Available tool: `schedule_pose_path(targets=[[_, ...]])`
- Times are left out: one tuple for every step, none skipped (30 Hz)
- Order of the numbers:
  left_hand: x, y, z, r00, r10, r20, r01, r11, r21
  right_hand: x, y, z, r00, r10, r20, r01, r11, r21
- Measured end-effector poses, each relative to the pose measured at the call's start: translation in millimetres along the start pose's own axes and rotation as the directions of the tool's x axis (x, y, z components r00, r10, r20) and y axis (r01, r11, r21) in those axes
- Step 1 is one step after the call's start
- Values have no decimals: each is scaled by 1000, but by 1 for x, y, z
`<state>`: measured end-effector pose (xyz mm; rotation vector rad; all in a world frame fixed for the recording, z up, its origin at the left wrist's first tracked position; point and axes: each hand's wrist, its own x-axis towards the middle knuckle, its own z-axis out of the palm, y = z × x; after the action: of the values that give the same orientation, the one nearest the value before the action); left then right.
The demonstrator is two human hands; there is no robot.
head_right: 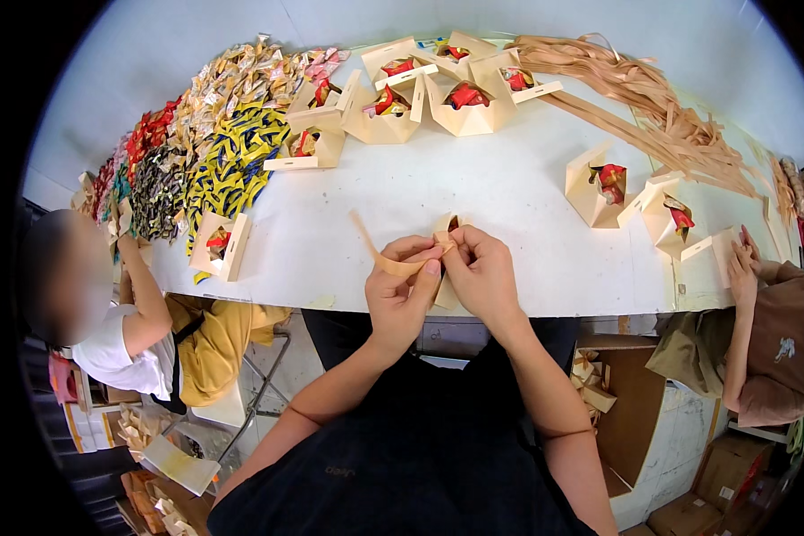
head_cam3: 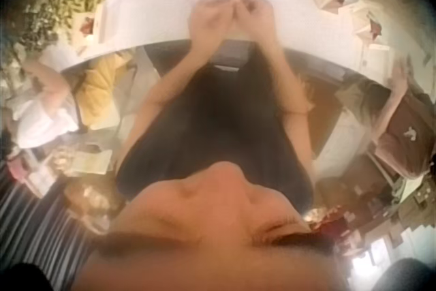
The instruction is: The person assembles small wooden gift boxes by inserting a wrapped item into the base and securing it with a ribbon. They pick up a box, place a wrapped item inside, and then tie a ribbon around the box to close it. The finished boxes are placed on the table.
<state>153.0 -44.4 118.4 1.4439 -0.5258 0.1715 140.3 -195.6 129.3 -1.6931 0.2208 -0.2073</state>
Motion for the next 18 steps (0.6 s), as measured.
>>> schedule_pose_path(targets=[[-2, 1, 1, 999, -49, -10, 49, 997, -59, -2, -1, 2, 999, 28, 18, -30, 993, 117], [-4, 2, 2, 995, -99, -17, 97, 988, -119, -3, -2, 4, 998, 55, 38, -62, 971, 231], [-5, 5, 4, 985, -172, -27, 163, 964, -209, -4, -4, 4, 995, 78, 62, -95, 935, 342], [-6, 9, 4, 969, -244, -32, 224, 928, -297, -5, -8, 1, 987, 87, 134, -134, 909, 395], [-7, 12, 4, 948, -316, -31, 281, 880, -382, -6, -14, -7, 974, 91, 206, -176, 879, 443], [-8, 8, 1, 953, -302, -7, 277, 884, -375, -7, -18, -10, 956, 90, 278, -221, 845, 486], [-7, 3, -3, 957, -288, 21, 275, 887, -370, -7, -21, -11, 953, 79, 292, -228, 821, 524], [-6, 0, -5, 961, -274, 49, 273, 891, -364, -7, -23, -12, 950, 67, 305, -236, 794, 560], [-6, -2, -3, 958, -286, 19, 273, 892, -360, -7, -24, -13, 946, 55, 319, -245, 766, 595], [-4, 1, 0, 955, -297, -11, 273, 892, -359, -8, -22, -10, 967, 57, 248, -217, 693, 687], [-3, 2, 2, 951, -307, -41, 273, 893, -357, -9, -17, -5, 982, 65, 177, -180, 613, 769], [-2, 1, 2, 943, -329, -56, 288, 887, -360, -9, -15, -1, 991, 81, 107, -134, 526, 840], [-3, -4, 0, 934, -349, -73, 302, 883, -359, -9, -19, 1, 988, 147, 46, -105, 426, 899], [-3, -8, -2, 925, -370, -91, 316, 878, -358, -10, -27, 2, 976, 218, -7, -66, 323, 944], [-1, -12, -8, 888, -442, -127, 358, 838, -412, -9, -31, 2, 955, 294, -50, -16, 219, 976], [2, -15, -16, 845, -513, -152, 396, 790, -468, 0, -12, -8, 950, 309, -48, -8, 179, 984], [3, -17, -22, 793, -585, -171, 429, 735, -525, 14, 24, -27, 944, 327, -47, 1, 140, 990], [-1, -19, -25, 802, -572, -176, 430, 755, -495, 21, 44, -38, 938, 346, -41, 7, 99, 995]])
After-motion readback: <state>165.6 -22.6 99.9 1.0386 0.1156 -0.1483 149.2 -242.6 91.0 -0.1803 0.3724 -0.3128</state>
